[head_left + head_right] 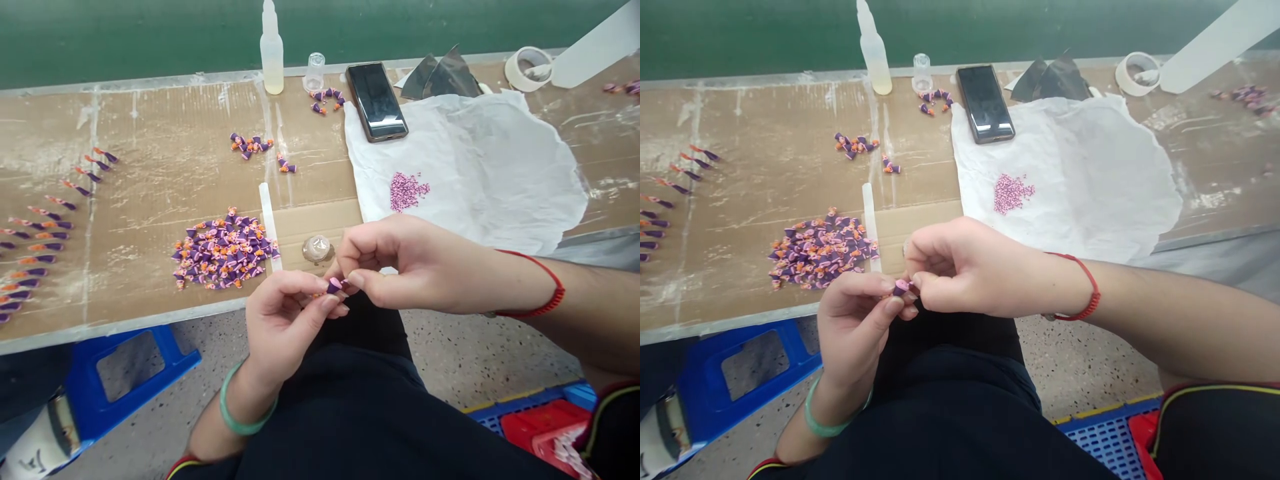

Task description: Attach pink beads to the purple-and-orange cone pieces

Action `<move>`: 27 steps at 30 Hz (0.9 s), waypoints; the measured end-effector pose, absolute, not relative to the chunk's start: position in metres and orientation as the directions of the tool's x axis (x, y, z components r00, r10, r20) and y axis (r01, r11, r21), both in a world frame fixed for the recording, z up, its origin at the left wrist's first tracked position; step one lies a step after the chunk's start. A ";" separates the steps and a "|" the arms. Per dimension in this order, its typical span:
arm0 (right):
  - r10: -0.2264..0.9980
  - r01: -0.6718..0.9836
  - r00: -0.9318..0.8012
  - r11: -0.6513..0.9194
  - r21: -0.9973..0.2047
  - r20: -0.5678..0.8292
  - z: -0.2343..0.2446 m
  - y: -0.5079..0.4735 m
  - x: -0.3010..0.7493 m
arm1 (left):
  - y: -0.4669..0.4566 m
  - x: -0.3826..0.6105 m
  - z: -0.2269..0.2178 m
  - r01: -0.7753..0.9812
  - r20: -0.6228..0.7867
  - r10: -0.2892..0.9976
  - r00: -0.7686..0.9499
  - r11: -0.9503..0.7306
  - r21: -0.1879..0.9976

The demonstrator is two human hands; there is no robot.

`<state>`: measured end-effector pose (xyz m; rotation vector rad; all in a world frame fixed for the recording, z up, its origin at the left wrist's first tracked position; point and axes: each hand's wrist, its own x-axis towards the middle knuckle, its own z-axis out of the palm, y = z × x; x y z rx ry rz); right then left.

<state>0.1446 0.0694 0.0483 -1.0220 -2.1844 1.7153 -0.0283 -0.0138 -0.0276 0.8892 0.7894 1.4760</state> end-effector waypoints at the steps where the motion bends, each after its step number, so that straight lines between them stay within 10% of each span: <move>1: 0.612 0.399 -0.748 0.103 -0.911 -0.259 0.048 0.069 0.145 | -0.014 -0.028 -0.028 -0.475 0.091 0.995 -0.026 -0.093 0.875; 27: 0.691 0.425 -0.717 0.329 -0.844 -0.091 0.055 0.055 0.140 | -0.011 -0.024 -0.021 -0.458 0.038 0.996 -0.081 -0.071 0.886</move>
